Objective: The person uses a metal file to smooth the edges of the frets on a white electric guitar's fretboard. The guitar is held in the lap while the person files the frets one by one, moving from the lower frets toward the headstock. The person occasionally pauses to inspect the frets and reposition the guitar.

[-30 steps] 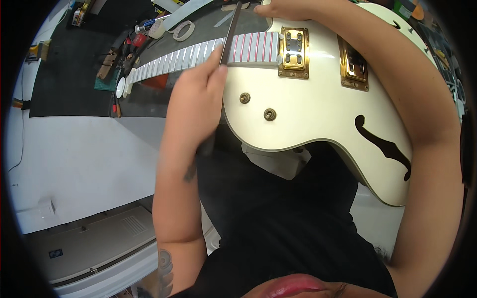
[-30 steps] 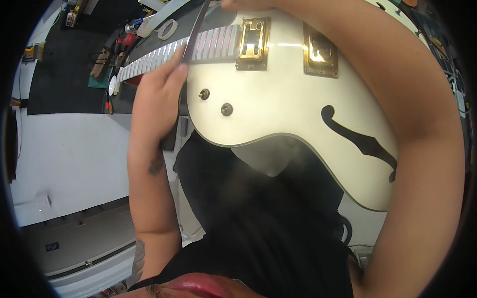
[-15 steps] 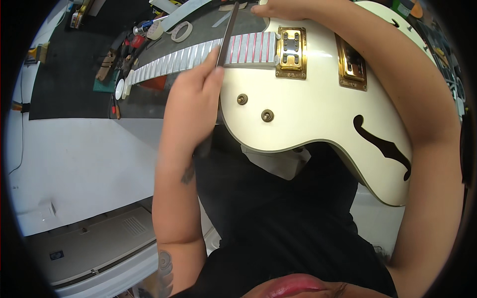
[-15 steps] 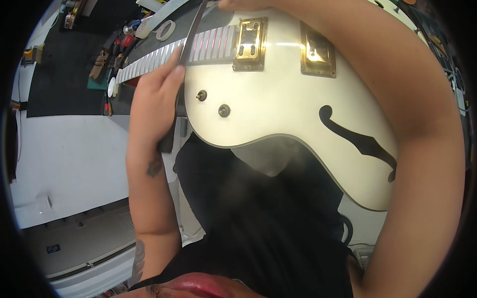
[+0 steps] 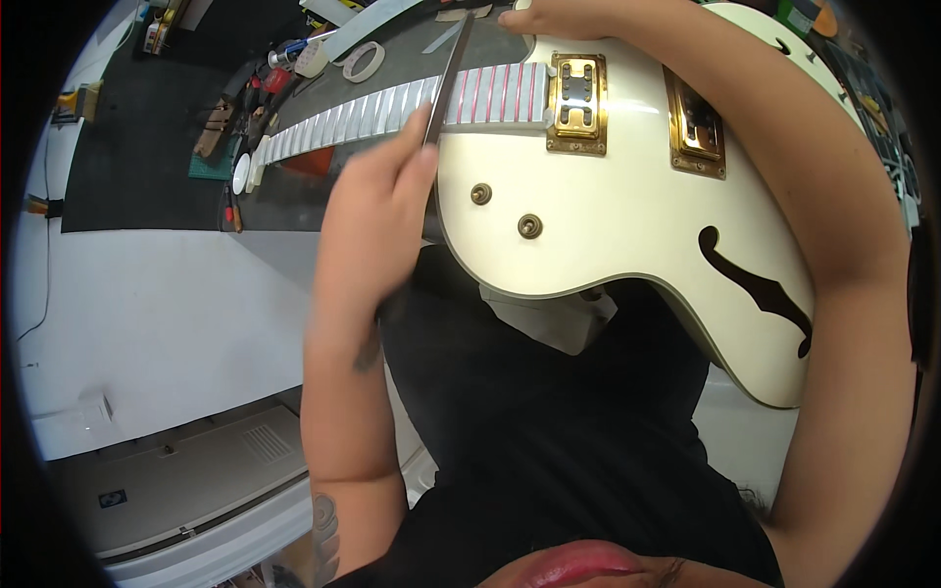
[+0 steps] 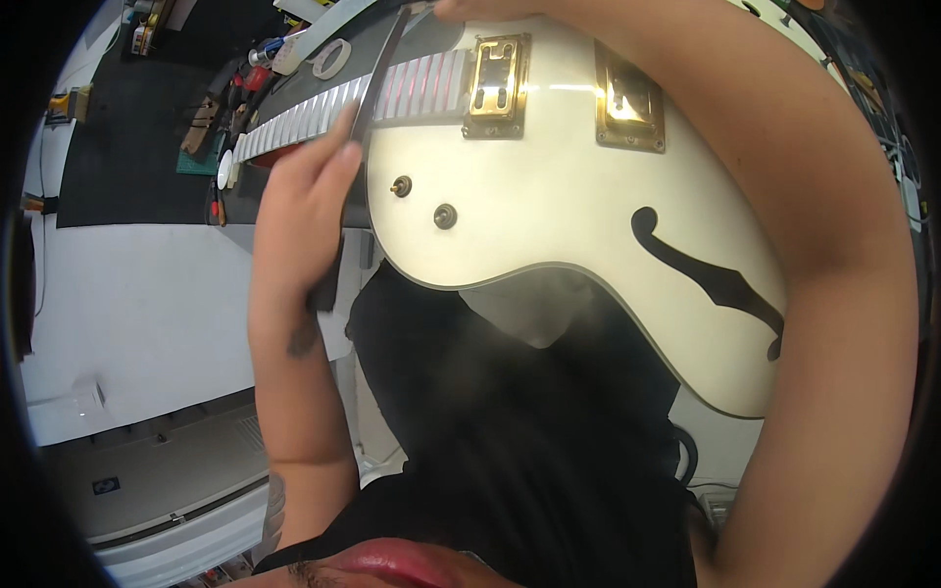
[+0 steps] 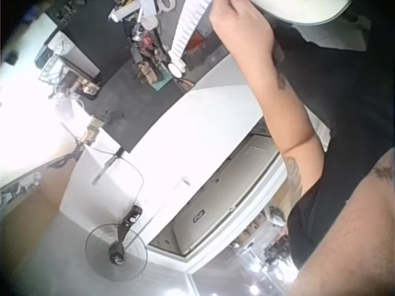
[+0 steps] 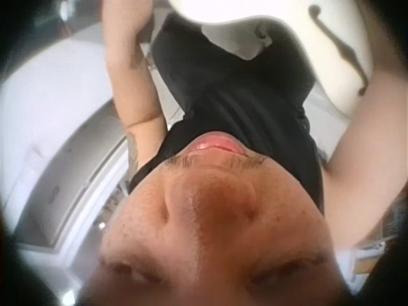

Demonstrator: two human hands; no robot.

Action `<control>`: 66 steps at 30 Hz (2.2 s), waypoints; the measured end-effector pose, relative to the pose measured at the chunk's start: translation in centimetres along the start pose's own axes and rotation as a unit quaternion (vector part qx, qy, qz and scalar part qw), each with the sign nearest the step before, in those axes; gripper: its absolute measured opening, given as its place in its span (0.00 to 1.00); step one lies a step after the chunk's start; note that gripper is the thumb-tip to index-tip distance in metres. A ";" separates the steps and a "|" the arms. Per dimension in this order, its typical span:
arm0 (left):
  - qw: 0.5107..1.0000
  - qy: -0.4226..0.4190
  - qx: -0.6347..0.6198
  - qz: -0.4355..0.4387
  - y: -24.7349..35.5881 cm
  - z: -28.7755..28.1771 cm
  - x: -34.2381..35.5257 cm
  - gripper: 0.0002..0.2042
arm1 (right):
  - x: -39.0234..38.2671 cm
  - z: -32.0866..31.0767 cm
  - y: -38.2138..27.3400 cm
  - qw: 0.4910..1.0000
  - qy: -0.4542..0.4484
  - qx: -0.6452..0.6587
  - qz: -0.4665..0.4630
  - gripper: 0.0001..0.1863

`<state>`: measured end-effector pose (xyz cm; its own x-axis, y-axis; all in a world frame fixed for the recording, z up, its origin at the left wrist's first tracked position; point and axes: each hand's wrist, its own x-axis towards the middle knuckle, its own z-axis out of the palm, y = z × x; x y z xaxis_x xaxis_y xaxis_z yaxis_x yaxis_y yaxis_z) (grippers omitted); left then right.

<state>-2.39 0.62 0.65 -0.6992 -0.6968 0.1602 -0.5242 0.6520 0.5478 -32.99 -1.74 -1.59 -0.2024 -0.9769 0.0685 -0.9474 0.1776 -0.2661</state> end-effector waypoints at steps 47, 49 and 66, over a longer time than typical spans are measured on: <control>0.983 -0.001 0.183 0.000 2.1 0.9 -0.6 0.27 | -0.5 0.0 1.0 0.999 0.009 -0.009 -0.031 0.34; 0.982 -0.009 0.190 -0.018 2.2 1.2 -1.9 0.27 | -0.6 -0.1 1.2 1.000 0.001 -0.008 -0.026 0.34; 0.989 0.003 0.148 0.006 1.4 1.7 -6.4 0.26 | -1.0 -0.5 2.2 1.000 -0.009 -0.006 -0.012 0.35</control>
<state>0.52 6.51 -0.98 -0.7035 -0.6902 0.1697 -0.6367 0.7181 0.2809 -35.02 -0.28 -1.82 -0.1749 -0.9830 0.0566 -0.9551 0.1554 -0.2524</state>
